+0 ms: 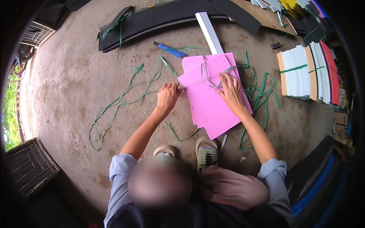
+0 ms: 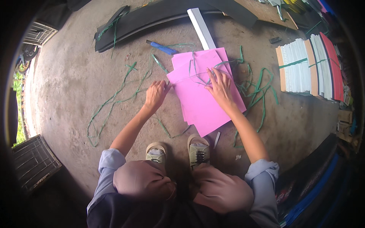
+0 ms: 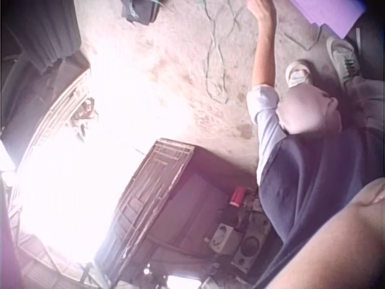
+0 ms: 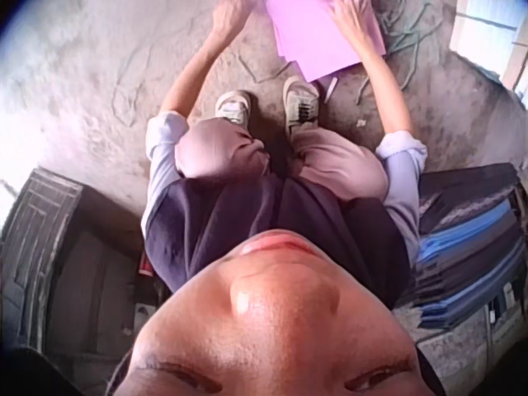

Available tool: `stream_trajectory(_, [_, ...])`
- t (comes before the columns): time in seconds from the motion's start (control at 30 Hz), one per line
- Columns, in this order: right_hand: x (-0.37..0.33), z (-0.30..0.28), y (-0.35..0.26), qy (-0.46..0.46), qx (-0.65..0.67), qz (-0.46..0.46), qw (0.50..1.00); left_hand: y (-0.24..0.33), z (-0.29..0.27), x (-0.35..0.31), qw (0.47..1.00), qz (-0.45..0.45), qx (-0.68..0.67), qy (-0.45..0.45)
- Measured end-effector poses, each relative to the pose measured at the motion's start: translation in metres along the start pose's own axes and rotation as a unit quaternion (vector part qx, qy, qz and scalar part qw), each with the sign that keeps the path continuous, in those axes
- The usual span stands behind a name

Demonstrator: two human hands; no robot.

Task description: The person stacks pink foam sheets, wraps a green plastic strap around the stack, and ties it securely. They then move the completed bundle aside and repeat the process with another stack of pink sheets.

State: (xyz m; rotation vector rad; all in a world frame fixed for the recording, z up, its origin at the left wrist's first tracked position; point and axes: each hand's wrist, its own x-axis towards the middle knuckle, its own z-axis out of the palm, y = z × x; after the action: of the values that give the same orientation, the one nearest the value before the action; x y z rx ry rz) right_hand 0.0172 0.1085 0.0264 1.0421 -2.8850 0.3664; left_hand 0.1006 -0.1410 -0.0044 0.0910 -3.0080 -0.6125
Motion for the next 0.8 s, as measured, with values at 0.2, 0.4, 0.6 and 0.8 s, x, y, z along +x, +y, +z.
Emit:
stream_trajectory(0.2, [0.035,0.000,0.024,0.054,0.041,-0.037,0.997,0.004,-0.026,0.004,0.991,-0.014,-0.124,0.044])
stream_trajectory(0.4, [0.087,-0.056,0.063,-0.043,0.159,0.072,0.984,0.021,-0.021,0.005,0.996,0.043,-0.073,0.004])
stream_trajectory(0.6, [0.100,-0.067,0.122,0.319,-0.112,0.127,0.932,0.018,0.012,0.005,0.998,0.034,0.030,-0.051])
stream_trajectory(0.8, [0.010,-0.030,-0.014,-0.351,0.577,0.290,0.678,0.010,0.006,0.005,0.997,0.052,0.018,-0.051])
